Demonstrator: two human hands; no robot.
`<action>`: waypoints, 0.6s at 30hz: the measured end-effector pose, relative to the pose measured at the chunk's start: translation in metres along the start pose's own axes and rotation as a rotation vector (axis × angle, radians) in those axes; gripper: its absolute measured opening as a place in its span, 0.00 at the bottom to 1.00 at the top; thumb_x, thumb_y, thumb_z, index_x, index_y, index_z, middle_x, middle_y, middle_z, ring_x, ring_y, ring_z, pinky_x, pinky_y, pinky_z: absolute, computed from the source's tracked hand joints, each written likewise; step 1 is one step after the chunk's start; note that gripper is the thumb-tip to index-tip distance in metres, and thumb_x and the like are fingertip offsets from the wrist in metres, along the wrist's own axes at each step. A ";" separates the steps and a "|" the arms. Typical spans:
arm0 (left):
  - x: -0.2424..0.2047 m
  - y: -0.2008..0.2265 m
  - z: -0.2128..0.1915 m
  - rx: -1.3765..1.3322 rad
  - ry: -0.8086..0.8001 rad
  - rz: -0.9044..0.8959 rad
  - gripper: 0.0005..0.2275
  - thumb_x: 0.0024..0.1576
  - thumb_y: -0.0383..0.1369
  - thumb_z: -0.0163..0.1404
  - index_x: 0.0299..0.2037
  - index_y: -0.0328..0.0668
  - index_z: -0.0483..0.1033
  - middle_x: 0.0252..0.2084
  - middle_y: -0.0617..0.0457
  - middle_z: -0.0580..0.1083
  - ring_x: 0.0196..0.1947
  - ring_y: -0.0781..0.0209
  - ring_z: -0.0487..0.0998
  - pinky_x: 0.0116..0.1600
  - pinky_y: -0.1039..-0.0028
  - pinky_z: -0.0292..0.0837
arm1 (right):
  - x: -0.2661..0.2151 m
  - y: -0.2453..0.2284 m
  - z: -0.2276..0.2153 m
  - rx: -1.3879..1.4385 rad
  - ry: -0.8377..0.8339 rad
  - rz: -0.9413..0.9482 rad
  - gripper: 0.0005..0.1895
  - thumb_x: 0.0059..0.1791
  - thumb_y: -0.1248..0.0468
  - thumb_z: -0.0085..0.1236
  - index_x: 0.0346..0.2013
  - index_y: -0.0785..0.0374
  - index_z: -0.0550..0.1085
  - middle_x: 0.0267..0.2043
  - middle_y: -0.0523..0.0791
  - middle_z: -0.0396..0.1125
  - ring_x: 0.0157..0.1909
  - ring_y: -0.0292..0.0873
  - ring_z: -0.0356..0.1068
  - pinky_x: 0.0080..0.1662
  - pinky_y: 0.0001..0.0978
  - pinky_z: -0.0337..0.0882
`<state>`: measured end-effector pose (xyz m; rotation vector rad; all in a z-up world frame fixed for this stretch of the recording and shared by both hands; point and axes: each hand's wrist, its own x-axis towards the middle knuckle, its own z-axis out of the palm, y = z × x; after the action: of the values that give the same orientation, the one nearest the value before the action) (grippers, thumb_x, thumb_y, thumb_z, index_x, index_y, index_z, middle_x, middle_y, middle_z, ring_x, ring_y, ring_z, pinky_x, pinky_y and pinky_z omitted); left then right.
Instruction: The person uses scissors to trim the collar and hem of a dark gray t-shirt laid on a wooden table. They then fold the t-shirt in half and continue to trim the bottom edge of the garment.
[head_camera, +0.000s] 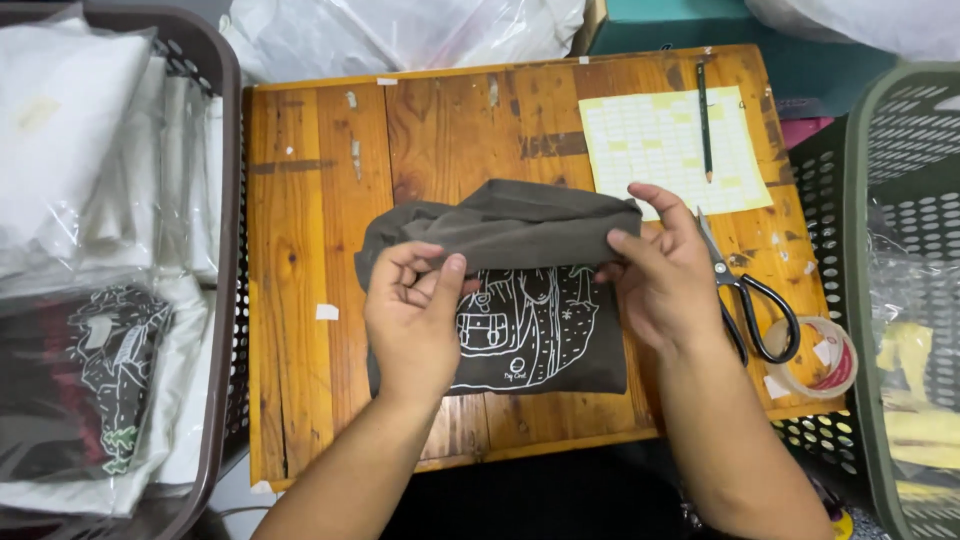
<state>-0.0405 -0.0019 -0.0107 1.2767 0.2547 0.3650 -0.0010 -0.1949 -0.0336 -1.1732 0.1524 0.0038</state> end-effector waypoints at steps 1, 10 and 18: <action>-0.002 -0.004 -0.001 0.000 0.004 -0.004 0.06 0.50 0.20 0.45 0.35 0.30 0.63 0.28 0.53 0.64 0.25 0.66 0.73 0.33 0.79 0.74 | -0.006 0.003 0.000 -0.003 -0.001 0.005 0.23 0.41 0.72 0.49 0.49 0.64 0.57 0.28 0.48 0.67 0.27 0.41 0.69 0.25 0.24 0.71; -0.069 0.010 -0.005 -0.412 -0.025 -0.616 0.24 0.46 0.22 0.43 0.51 0.44 0.47 0.42 0.36 0.66 0.35 0.51 0.73 0.37 0.74 0.68 | -0.048 0.006 0.018 0.321 -0.042 -0.059 0.34 0.39 0.80 0.41 0.58 0.57 0.53 0.41 0.50 0.65 0.34 0.44 0.69 0.27 0.24 0.70; -0.035 -0.022 0.030 -0.689 -0.103 -0.686 0.03 0.50 0.31 0.48 0.28 0.44 0.67 0.30 0.51 0.72 0.28 0.59 0.73 0.34 0.70 0.71 | -0.057 -0.008 0.016 0.526 -0.084 -0.012 0.41 0.38 0.79 0.45 0.62 0.53 0.46 0.41 0.54 0.63 0.42 0.44 0.66 0.41 0.27 0.69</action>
<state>-0.0584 -0.0481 -0.0243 0.4751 0.4162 -0.1995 -0.0545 -0.1786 -0.0133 -0.6472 0.0653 0.0021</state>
